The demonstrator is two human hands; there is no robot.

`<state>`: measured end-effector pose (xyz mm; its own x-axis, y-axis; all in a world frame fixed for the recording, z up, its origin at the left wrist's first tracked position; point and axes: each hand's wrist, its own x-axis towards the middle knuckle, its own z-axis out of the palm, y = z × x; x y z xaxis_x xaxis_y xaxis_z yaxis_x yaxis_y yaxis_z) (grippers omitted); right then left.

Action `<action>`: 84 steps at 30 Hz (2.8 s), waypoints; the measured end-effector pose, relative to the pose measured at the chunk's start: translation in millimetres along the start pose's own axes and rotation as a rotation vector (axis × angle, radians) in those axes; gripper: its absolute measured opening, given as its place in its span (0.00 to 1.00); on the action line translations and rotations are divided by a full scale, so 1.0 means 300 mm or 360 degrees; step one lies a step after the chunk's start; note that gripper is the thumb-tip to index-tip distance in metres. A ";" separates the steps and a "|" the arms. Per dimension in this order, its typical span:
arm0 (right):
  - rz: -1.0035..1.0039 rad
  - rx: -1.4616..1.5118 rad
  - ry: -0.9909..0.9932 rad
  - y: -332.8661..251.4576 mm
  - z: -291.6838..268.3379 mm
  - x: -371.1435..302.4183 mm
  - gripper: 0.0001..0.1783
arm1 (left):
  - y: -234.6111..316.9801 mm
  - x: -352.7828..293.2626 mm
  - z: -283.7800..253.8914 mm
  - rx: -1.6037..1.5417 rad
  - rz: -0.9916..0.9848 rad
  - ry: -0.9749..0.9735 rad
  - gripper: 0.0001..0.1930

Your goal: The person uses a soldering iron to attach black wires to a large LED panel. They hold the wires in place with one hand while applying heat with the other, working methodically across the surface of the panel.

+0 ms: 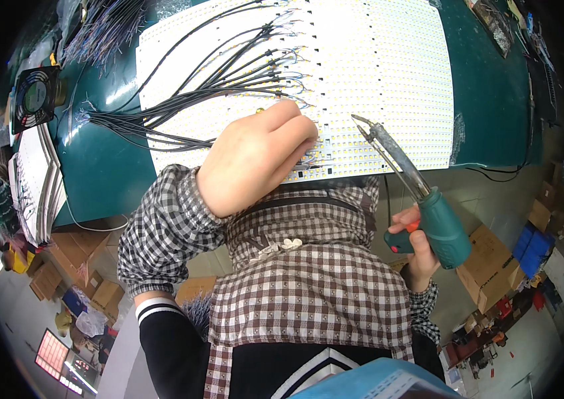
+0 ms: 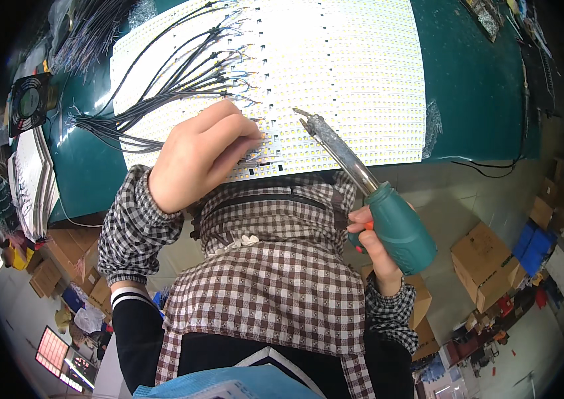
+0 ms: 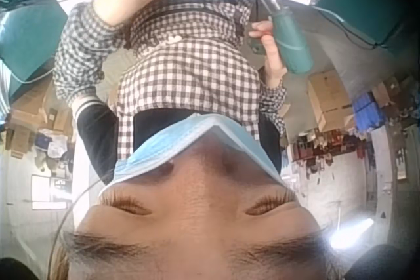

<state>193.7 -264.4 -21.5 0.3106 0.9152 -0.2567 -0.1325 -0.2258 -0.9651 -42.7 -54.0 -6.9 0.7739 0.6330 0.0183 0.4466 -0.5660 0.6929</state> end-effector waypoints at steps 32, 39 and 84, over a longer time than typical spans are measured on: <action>0.0162 0.0038 -0.0112 0.008 -0.019 -0.014 0.28 | 0.019 0.024 0.049 -0.0247 -0.0360 0.0203 0.05; 0.0036 -0.0002 -0.0140 0.008 -0.001 0.001 0.27 | 0.016 0.022 0.054 -0.0246 -0.0352 0.0231 0.05; 0.0047 -0.0019 -0.0120 0.015 -0.006 -0.006 0.27 | 0.031 0.024 0.037 -0.0115 -0.0401 0.0107 0.05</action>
<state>194.3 -267.8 -25.4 0.2347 0.9306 -0.2810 -0.1292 -0.2567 -0.9578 -28.2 -60.6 -8.4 0.6100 0.7840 -0.1151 0.5861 -0.3486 0.7315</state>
